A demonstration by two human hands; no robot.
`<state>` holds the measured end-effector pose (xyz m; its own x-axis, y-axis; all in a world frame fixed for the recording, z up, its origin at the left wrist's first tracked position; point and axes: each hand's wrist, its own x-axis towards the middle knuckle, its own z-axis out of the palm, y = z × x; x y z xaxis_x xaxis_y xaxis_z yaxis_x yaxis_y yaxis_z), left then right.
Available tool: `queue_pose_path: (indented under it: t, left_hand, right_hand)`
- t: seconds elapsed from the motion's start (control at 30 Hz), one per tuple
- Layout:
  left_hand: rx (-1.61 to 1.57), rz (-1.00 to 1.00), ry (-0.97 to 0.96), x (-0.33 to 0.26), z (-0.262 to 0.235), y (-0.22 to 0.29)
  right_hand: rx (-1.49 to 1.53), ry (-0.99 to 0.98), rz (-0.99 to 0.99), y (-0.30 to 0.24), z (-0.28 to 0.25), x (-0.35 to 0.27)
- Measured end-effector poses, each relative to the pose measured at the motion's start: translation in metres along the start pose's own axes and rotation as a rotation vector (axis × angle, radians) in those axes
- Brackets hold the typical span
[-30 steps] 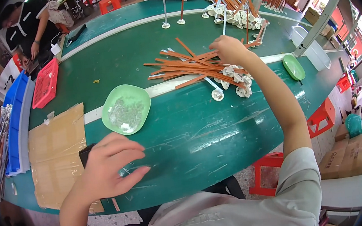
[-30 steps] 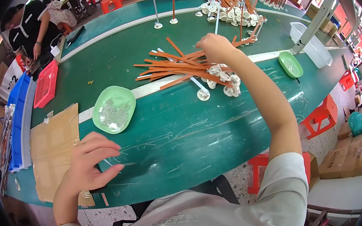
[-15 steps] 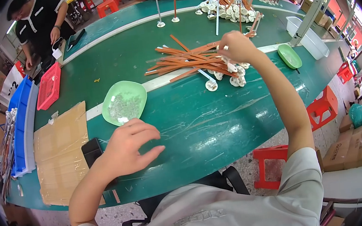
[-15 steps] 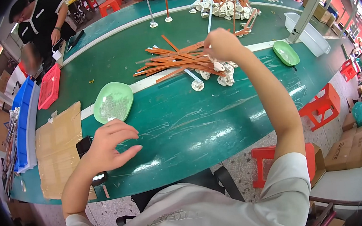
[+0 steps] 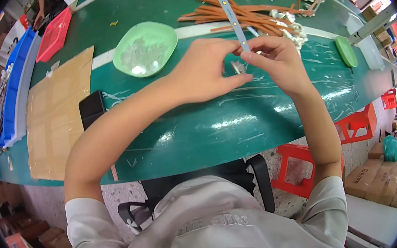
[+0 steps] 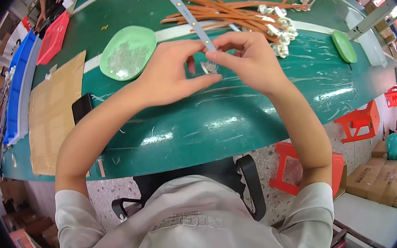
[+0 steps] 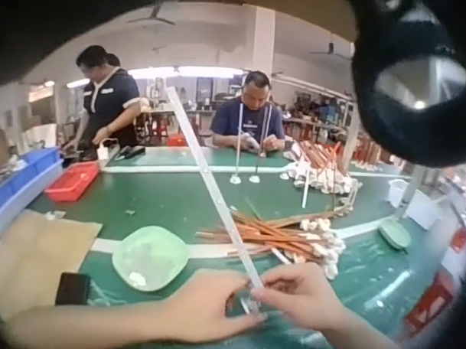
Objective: Assembling LED light strips onto small circular plastic bases using a caliper for precise positioning.
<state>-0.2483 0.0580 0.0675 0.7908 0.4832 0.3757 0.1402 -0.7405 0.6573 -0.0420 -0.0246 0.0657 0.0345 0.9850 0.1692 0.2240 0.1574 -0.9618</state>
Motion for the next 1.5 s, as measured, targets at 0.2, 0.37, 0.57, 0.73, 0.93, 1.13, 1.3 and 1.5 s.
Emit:
queue_pose_path:
  t: [0.2,0.37,0.57,0.73,0.93,1.13,1.3,1.5]
  left_hand:
    - [0.012,-0.057,-0.085,-0.010,0.017,-0.036]
    - [0.236,0.054,-0.020,-0.030,0.022,-0.049]
    - [0.162,0.091,-0.088,-0.036,0.011,-0.054]
    - [0.222,0.092,-0.152,-0.035,0.006,-0.058]
    - [0.211,0.155,-0.089,-0.037,0.012,-0.063]
    - [0.125,0.095,-0.243,-0.033,0.005,-0.065]
    - [0.132,0.086,-0.232,-0.032,0.003,-0.060]
    - [0.112,0.109,-0.234,-0.034,-0.005,-0.053]
  right_hand:
    - [0.044,-0.057,0.002,0.031,0.022,0.005]
    - [0.006,-0.060,0.059,0.026,0.022,0.001]
    - [-0.148,0.034,-0.051,0.027,0.035,-0.003]
    - [-0.255,0.009,-0.024,0.028,0.035,-0.004]
    - [-0.295,-0.056,-0.088,0.028,0.027,-0.006]
    - [-0.379,-0.075,-0.104,0.030,0.033,-0.010]
    - [-0.312,-0.006,-0.082,0.037,0.034,-0.007]
    - [-0.361,-0.001,-0.034,0.042,0.031,-0.003]
